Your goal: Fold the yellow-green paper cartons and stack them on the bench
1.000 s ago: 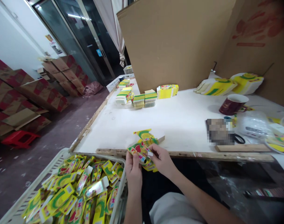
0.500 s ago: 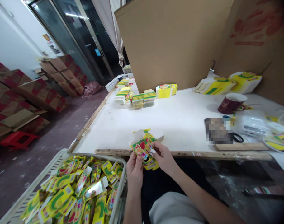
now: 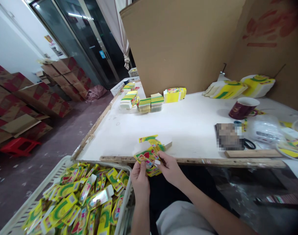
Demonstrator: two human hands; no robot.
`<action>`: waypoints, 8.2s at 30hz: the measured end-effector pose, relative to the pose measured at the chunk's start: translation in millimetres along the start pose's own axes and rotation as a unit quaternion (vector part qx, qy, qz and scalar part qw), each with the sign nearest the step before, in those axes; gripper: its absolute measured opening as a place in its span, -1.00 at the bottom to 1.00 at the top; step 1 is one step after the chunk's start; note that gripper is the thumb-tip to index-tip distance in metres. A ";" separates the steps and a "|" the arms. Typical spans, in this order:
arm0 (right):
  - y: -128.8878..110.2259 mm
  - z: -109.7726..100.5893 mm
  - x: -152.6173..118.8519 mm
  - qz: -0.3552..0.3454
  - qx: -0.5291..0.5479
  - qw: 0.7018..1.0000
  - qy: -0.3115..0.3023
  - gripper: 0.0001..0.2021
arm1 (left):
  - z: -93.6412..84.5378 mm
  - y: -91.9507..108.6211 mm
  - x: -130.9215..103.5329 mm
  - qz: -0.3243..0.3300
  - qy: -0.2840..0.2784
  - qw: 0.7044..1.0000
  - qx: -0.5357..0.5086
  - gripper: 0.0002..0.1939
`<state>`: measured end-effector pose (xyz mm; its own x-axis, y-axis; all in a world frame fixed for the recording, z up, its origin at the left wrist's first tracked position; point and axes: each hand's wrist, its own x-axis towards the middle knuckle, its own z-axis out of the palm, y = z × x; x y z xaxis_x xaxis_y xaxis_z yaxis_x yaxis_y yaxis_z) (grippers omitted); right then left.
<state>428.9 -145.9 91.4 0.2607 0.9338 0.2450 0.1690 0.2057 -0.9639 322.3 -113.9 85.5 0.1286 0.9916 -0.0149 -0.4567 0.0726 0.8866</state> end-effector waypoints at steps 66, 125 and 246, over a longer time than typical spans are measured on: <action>-20.6 -7.0 0.0 0.016 0.189 0.981 -0.033 -0.75 | 8.0 28.0 -9.2 0.078 -0.097 0.883 0.453 -0.32; -10.0 -1.0 0.0 0.081 0.225 0.971 -0.014 -0.72 | 9.3 18.8 -5.5 0.015 -0.129 0.909 0.396 -0.40; 0.8 -26.7 1.3 -0.081 -0.075 0.986 -0.128 -0.38 | -23.0 14.0 12.7 0.139 -0.121 0.868 0.462 -0.46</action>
<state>454.7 -152.3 93.8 -0.0272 0.9395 0.3414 0.3325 0.3306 -0.8833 297.3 -97.9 87.1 0.3579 0.8974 0.2581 0.3856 -0.3937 0.8344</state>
